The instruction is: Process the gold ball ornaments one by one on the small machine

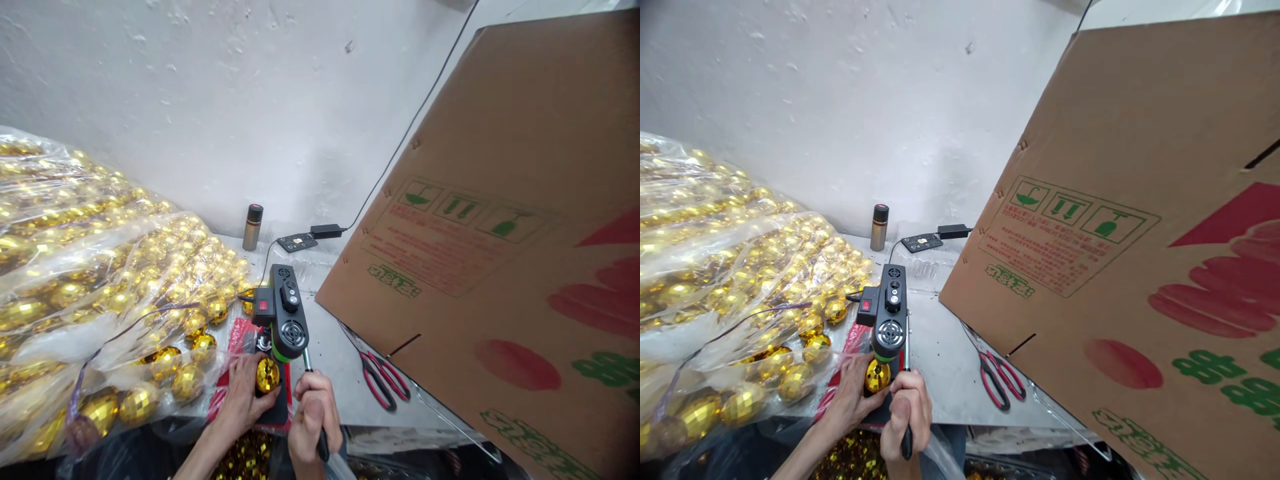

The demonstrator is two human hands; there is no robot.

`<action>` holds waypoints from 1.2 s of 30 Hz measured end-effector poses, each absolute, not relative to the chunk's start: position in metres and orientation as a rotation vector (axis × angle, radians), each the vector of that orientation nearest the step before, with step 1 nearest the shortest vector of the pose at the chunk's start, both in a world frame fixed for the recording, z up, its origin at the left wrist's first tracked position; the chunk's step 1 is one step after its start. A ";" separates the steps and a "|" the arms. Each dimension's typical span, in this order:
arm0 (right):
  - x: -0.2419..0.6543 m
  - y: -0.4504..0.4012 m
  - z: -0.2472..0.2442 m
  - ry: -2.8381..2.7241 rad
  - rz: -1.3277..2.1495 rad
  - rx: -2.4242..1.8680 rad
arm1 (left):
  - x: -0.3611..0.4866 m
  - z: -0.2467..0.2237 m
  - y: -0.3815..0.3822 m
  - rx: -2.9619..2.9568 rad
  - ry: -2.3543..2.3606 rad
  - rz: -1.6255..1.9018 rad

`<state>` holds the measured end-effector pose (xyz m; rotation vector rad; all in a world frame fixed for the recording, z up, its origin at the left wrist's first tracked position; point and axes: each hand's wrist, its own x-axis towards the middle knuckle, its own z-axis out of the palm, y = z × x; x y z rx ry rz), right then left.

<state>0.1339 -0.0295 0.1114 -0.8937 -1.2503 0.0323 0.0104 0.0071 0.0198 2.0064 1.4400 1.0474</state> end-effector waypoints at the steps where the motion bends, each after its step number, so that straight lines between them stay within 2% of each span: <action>1: 0.134 -0.029 0.110 -1.243 0.035 -0.888 | 0.011 0.020 0.007 2.005 1.443 1.045; 23: 0.134 -0.028 0.100 -1.317 -0.007 -0.870 | 0.018 0.008 0.014 1.976 1.484 1.101; 26: 0.136 -0.028 0.114 -1.304 0.020 -0.881 | 0.018 0.007 0.014 1.957 1.476 1.128; 33: 0.136 -0.025 0.182 -1.273 0.164 -0.942 | 0.017 0.007 0.017 1.949 1.470 1.124; 36: 0.135 -0.025 0.192 -1.263 0.176 -0.944 | 0.016 0.009 0.016 1.963 1.456 1.144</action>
